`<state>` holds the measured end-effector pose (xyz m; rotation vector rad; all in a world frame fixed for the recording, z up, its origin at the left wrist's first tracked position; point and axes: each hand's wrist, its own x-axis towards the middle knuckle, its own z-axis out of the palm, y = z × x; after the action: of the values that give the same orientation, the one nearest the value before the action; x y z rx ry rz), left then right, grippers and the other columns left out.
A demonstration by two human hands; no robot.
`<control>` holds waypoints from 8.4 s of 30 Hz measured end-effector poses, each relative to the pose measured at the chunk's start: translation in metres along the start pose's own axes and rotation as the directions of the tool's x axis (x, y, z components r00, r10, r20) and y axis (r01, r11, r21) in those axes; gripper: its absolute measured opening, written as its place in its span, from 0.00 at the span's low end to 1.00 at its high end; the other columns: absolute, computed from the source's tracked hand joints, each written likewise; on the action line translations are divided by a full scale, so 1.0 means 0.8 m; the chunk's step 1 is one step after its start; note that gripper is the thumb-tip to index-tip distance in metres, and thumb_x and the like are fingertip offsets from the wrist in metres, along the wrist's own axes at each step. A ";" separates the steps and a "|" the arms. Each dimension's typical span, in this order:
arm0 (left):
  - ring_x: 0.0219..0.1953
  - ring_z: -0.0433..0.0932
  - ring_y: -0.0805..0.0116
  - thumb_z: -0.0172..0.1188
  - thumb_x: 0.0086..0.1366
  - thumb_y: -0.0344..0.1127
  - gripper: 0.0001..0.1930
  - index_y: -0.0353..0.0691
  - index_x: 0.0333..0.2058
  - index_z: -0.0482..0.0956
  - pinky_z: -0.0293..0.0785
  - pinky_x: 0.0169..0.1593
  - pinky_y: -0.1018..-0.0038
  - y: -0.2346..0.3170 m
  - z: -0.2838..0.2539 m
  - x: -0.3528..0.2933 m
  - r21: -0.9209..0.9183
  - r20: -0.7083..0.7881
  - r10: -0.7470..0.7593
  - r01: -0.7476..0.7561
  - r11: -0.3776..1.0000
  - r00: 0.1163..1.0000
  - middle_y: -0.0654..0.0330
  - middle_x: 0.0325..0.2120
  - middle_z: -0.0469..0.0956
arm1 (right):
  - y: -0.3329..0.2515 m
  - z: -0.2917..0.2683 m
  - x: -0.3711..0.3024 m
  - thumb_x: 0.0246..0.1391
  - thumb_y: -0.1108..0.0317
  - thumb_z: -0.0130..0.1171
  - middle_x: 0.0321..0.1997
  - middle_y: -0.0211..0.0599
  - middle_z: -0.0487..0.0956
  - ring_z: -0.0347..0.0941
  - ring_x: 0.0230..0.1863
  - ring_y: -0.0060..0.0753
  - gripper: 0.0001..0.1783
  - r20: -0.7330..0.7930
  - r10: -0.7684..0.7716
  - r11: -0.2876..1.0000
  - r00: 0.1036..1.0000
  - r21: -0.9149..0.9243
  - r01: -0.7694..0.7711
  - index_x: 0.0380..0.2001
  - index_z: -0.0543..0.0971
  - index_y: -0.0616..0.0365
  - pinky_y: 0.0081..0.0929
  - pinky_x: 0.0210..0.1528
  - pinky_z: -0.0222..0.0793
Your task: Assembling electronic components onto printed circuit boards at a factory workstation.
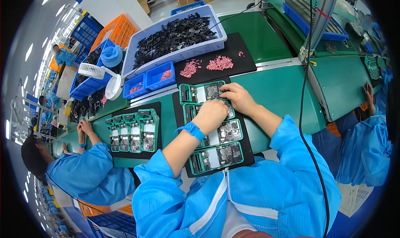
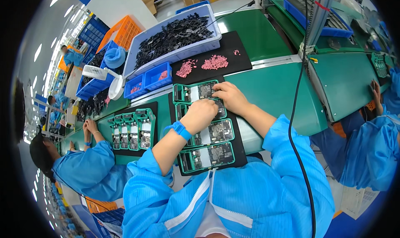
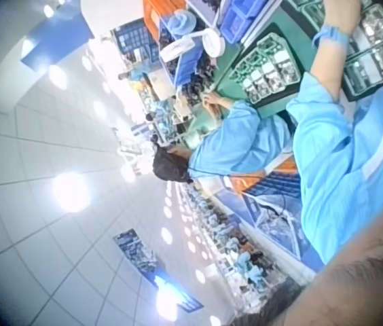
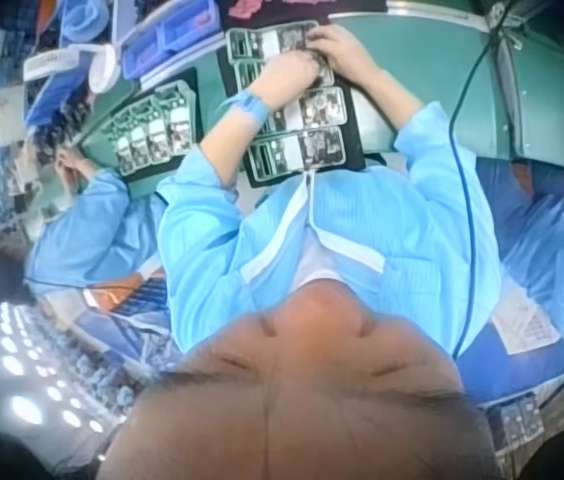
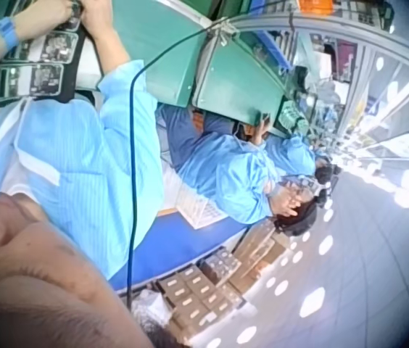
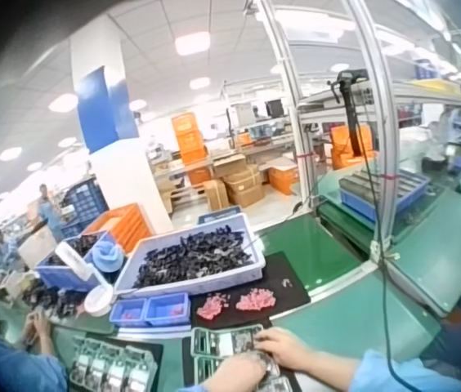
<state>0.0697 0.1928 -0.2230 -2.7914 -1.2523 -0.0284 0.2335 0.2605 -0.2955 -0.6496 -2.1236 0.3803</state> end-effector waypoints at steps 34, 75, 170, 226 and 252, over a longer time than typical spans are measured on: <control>0.37 0.78 0.60 0.60 0.57 0.26 0.07 0.35 0.35 0.80 0.73 0.42 0.70 -0.087 -0.044 -0.274 -0.597 -0.593 -0.785 0.558 0.577 0.178 0.53 0.33 0.79 | 0.064 -0.044 0.008 0.35 0.55 0.73 0.29 0.39 0.81 0.78 0.30 0.29 0.25 0.165 0.729 0.650 0.665 0.140 -0.747 0.31 0.81 0.65 0.28 0.34 0.71; 0.46 0.77 0.62 0.56 0.65 0.48 0.29 0.22 0.51 0.70 0.70 0.51 0.71 -0.006 0.064 -0.324 -0.806 -0.125 -0.979 0.592 0.006 -0.159 0.42 0.42 0.78 | 0.220 -0.441 -0.354 0.44 0.61 0.67 0.42 0.52 0.80 0.75 0.44 0.54 0.25 -0.958 0.231 0.365 0.172 -0.078 -0.928 0.43 0.77 0.67 0.41 0.50 0.68; 0.34 0.79 0.52 0.61 0.51 0.35 0.06 0.41 0.25 0.83 0.76 0.40 0.60 -0.231 0.058 0.093 -0.180 0.103 -0.348 0.362 0.915 0.932 0.50 0.27 0.80 | 0.031 -0.032 0.063 0.52 0.69 0.52 0.30 0.46 0.76 0.72 0.38 0.50 0.07 0.219 0.422 0.860 0.880 -0.402 -0.313 0.26 0.75 0.60 0.45 0.42 0.65; 0.38 0.75 0.59 0.59 0.58 0.32 0.14 0.59 0.41 0.84 0.71 0.41 0.66 -0.086 0.019 0.018 -0.304 0.012 0.039 -0.034 0.952 0.999 0.60 0.30 0.75 | -0.077 -0.049 0.002 0.39 0.71 0.57 0.25 0.42 0.77 0.75 0.31 0.47 0.04 0.503 0.085 0.985 0.860 -0.173 0.004 0.18 0.75 0.59 0.40 0.36 0.72; 0.35 0.79 0.54 0.60 0.53 0.35 0.10 0.46 0.35 0.85 0.75 0.40 0.66 -0.108 0.003 0.043 -0.438 0.132 -0.018 0.075 0.896 0.991 0.53 0.29 0.79 | -0.072 -0.077 -0.025 0.43 0.75 0.56 0.40 0.32 0.73 0.69 0.46 0.35 0.18 0.445 -0.093 0.966 0.891 -0.177 0.190 0.40 0.81 0.46 0.32 0.45 0.64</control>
<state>0.0283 0.2756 -0.2177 -3.1859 -1.5092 -0.1660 0.2754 0.2039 -0.2450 -0.5620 -2.6521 0.2258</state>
